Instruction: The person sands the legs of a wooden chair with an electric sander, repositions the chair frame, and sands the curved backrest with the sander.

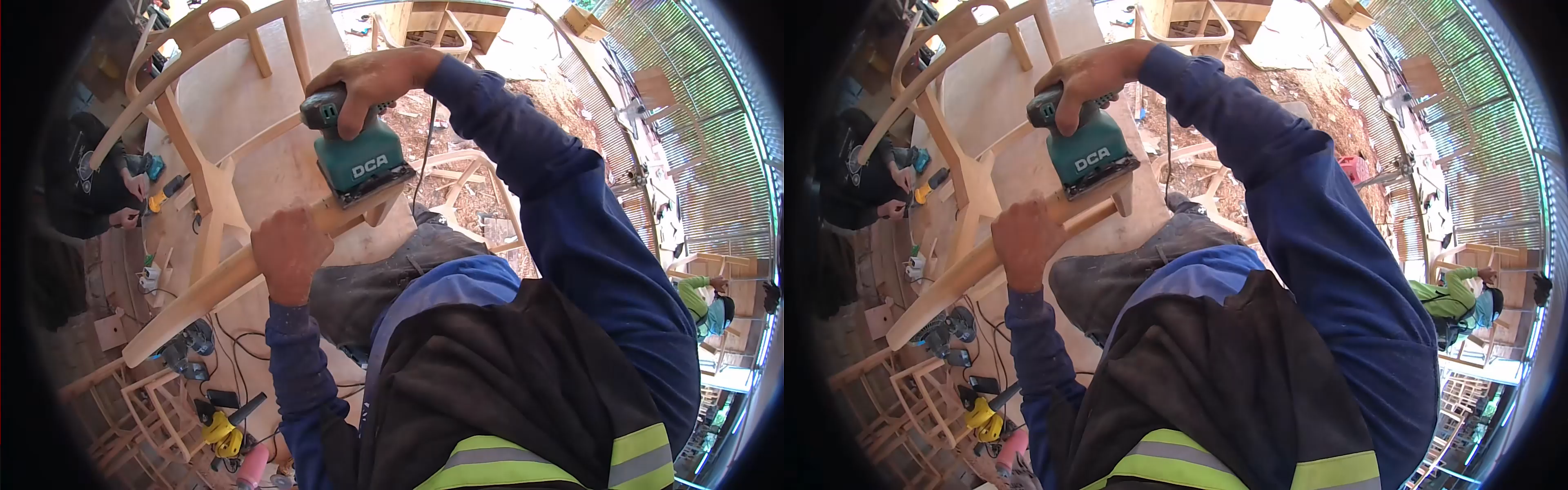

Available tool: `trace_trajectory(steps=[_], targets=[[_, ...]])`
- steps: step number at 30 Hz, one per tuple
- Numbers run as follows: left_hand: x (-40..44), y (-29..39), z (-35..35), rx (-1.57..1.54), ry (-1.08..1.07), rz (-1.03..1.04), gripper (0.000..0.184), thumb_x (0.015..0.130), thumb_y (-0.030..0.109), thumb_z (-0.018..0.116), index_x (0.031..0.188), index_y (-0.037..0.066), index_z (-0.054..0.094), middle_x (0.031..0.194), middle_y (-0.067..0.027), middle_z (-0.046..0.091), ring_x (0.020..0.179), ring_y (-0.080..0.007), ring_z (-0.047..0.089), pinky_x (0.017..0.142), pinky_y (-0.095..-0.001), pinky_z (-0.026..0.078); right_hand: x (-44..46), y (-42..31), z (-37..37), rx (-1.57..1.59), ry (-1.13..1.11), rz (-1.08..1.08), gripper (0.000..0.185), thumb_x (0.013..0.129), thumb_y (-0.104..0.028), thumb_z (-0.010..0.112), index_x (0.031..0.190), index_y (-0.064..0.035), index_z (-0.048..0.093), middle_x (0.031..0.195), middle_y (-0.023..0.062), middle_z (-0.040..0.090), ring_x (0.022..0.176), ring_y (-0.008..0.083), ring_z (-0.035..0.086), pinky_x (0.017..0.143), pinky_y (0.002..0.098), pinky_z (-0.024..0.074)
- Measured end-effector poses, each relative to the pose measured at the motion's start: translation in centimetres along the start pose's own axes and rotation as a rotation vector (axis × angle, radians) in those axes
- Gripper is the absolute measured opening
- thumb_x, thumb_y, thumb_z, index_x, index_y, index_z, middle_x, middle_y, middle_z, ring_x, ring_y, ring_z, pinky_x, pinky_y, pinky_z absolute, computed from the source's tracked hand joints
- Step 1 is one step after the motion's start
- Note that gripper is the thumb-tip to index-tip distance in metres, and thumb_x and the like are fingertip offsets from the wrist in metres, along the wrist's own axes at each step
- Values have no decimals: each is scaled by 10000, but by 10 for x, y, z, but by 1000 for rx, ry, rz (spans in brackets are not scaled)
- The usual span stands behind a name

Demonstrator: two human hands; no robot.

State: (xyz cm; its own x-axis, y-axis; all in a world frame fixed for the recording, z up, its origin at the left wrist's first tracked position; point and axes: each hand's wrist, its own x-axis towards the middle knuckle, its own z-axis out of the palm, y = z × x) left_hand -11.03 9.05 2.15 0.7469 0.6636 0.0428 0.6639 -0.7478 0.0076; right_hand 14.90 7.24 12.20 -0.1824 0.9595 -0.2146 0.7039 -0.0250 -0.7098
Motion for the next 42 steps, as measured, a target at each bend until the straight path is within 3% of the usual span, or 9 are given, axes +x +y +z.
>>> trace_trajectory(steps=[3, 7, 9, 13, 20, 28, 35, 37, 42], targets=[[1, -5, 0, -15, -23, 16, 170, 709, 177, 699, 839, 73, 733, 816, -179, 733, 780, -371, 739, 691, -441, 593, -17, -9, 7, -75, 60, -17, 719, 619, -299, 812, 1229, 37, 633, 1066, 183, 703, 918, 283, 692, 824, 355, 559], [10, -17, -1, -37, -128, 80, 287, 737, 225, 709, 980, 72, 707, 937, -176, 743, 903, -370, 729, 812, -477, 583, -77, -26, 53, -415, 503, -171, 595, 617, -290, 836, 1119, -61, 613, 1011, 168, 676, 848, 374, 692, 770, 433, 565], [13, -19, -3, -31, -173, 106, 302, 745, 219, 706, 1007, 68, 710, 958, -174, 742, 922, -369, 725, 830, -481, 580, -109, -41, 89, -359, 634, -21, 656, 624, -274, 855, 1189, -79, 585, 1064, 163, 673, 879, 355, 705, 760, 450, 570], [10, -20, -3, -37, -130, 145, 262, 754, 189, 697, 985, 69, 725, 934, -181, 739, 898, -372, 726, 816, -476, 582, -140, -34, 193, -259, 1029, -41, 738, 613, -163, 905, 1258, -76, 556, 1202, 168, 621, 946, 353, 695, 795, 428, 573], [8, -22, -2, -11, -93, 208, 224, 762, 147, 704, 971, 73, 670, 836, -201, 723, 828, -384, 728, 751, -474, 587, -127, 35, 292, -429, 1344, -179, 702, 626, -241, 922, 1237, -91, 612, 1289, 163, 562, 982, 340, 670, 763, 417, 569], [9, -20, -9, -15, -110, 248, 356, 746, 156, 779, 1047, 91, 601, 846, -187, 724, 829, -386, 726, 757, -477, 578, -120, 41, 293, -349, 1441, -241, 726, 613, -229, 930, 1245, -91, 600, 1237, 157, 560, 936, 324, 664, 784, 415, 555], [13, -19, -4, -12, -161, 195, 450, 730, 189, 732, 1157, 121, 606, 876, -170, 731, 851, -396, 720, 788, -505, 567, -148, 33, 204, -153, 1335, -207, 748, 619, -198, 899, 1271, -80, 552, 1113, 163, 604, 952, 347, 652, 853, 410, 537], [12, -19, -4, -1, -167, 183, 434, 731, 191, 732, 1142, 126, 608, 868, -165, 732, 848, -395, 721, 785, -502, 568, -155, 35, 166, 106, 1113, -50, 807, 621, -203, 924, 1297, -43, 515, 1166, 137, 605, 1087, 263, 615, 942, 399, 501], [11, -10, -7, -8, -136, 146, 365, 731, 196, 740, 1066, 125, 614, 854, -163, 731, 846, -392, 723, 769, -497, 569, -135, 32, 69, 180, 683, -81, 787, 603, -184, 908, 1289, -41, 550, 1152, 104, 642, 1055, 229, 632, 945, 356, 502]])
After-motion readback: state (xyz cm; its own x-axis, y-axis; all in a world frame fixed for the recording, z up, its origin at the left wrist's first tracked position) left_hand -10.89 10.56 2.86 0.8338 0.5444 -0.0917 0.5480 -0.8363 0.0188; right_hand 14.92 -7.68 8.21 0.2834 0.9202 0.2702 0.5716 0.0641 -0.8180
